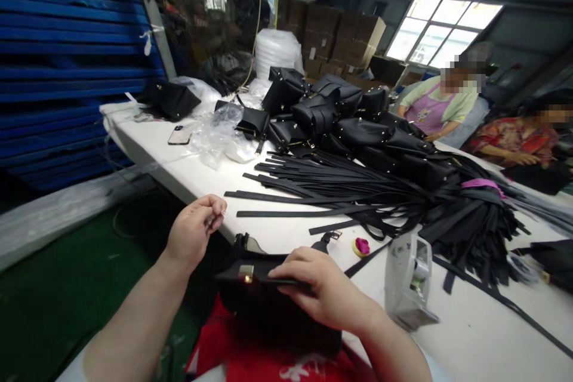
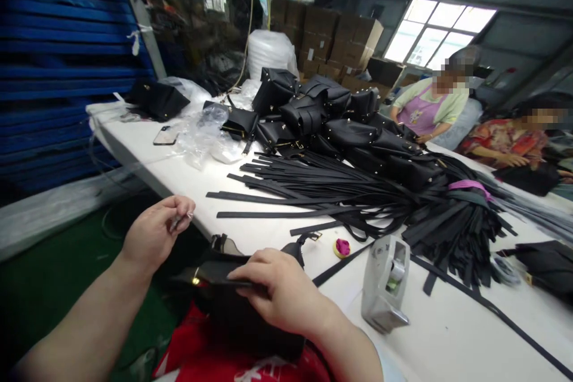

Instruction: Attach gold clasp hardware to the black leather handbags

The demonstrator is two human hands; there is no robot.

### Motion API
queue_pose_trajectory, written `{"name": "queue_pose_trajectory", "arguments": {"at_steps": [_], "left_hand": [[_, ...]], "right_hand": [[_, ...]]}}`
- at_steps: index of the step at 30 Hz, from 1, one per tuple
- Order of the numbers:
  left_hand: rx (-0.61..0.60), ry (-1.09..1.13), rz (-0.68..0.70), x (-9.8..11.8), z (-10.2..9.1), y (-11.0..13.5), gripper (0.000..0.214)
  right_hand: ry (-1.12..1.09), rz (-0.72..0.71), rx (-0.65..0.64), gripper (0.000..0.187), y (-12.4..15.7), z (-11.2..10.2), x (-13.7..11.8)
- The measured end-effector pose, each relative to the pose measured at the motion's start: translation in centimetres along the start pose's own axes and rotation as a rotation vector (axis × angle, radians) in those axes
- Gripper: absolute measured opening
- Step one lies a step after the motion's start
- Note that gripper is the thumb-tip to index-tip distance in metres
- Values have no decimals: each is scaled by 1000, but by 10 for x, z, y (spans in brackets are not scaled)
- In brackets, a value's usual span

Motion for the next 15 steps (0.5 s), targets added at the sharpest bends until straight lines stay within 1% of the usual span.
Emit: {"name": "queue_pose_trajectory", "arguments": {"at_steps": [1, 3, 6, 8, 11, 13, 15], "left_hand": [[17, 16, -34, -7, -6, 3, 4], [48, 19, -92, -19, -17, 9, 5], [87, -14, -138, -31, -27, 16, 5], [110, -88, -154, -35, -32, 19, 12], [99, -226, -177, -41, -40, 24, 30], [59, -248, -188, -45, -46, 26, 37], [32, -235, -181, -49, -51, 27, 39]], "right_hand": [[31, -52, -24, 31, 7, 3, -2], [92, -121, -23, 34, 16, 6, -3], [141, -159, -2, 36, 22, 6, -4], [145, -182, 1, 36, 25, 5, -5], [101, -244, 8, 38, 33, 0, -12], [27, -278, 7, 38, 41, -5, -21], [-70, -293, -25, 33, 50, -12, -31]]}}
Point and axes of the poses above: each hand's wrist, its own y-axis away from the middle knuckle, its own z-axis out of the palm, x = y × z, the point moved 1 cm from there along -y, towards the middle knuckle, and after that the axes turned 4 degrees about x, right-handed, at the moved point
